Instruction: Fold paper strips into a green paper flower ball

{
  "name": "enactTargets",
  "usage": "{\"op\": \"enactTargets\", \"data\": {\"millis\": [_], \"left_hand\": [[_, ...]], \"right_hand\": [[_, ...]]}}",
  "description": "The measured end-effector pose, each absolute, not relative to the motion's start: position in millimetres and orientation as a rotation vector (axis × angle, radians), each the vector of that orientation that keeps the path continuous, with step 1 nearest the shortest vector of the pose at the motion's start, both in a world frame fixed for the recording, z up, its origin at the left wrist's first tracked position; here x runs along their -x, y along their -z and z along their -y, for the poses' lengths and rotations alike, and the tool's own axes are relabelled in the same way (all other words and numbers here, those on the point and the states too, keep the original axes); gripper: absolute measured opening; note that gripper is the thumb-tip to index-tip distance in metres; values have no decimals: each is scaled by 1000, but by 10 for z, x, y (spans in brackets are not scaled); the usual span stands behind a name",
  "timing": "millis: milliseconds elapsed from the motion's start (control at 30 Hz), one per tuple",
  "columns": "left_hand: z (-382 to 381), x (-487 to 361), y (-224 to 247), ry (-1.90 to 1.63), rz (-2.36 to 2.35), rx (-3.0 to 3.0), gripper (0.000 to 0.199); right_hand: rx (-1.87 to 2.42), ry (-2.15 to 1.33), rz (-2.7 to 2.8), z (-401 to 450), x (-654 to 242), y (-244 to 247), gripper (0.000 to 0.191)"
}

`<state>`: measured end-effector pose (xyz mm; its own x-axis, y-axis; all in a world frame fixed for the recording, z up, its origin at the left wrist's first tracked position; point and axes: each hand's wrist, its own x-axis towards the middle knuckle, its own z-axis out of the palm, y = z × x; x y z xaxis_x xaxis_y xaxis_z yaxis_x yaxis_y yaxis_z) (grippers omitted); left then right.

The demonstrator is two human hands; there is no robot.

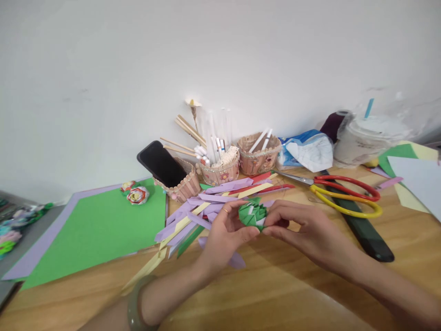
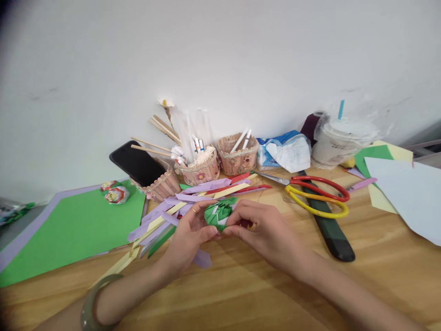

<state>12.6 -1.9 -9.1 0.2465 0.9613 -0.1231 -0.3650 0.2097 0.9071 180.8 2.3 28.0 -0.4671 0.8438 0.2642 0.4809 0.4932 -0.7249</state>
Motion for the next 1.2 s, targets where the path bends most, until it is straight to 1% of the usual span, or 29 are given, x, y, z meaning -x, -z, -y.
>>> {"op": "enactTargets", "data": {"millis": [167, 333, 400, 533, 633, 767, 933, 1000, 1100, 1133, 1200], "left_hand": [[23, -109, 86, -1085, -863, -855, 44], [22, -89, 94, -1110, -813, -810, 45], [25, -88, 88, -1107, -805, -779, 45], [30, -101, 76, -1084, -785, -721, 45], [32, -109, 72, -1077, -783, -690, 46], [34, -108, 64, -1038, -753, -680, 50], [35, -108, 63, -1057, -765, -671, 49], [35, -116, 67, -1067, -762, -668, 48], [32, -126, 72, -1070, -749, -635, 49], [30, -125, 72, -1063, -734, -623, 49], [27, -117, 72, -1040, -692, -607, 49]], "right_hand": [[996, -467, 2111, 22, -1783, -257, 13], [984, -275, 2044, 57, -1773, -228, 15], [955, -144, 2028, 57, -1781, -206, 15], [810, 235, 2186, 66, -1841, -137, 23], [677, 427, 2372, 118, -1901, -91, 32], [707, 451, 2384, 193, -1907, -86, 37], [782, 421, 2220, 134, -1819, -154, 25], [758, 406, 2175, 99, -1807, -164, 21], [673, 425, 2251, 85, -1843, -144, 19], [636, 422, 2296, 89, -1864, -132, 20], [557, 391, 2341, 106, -1906, -106, 27]]}}
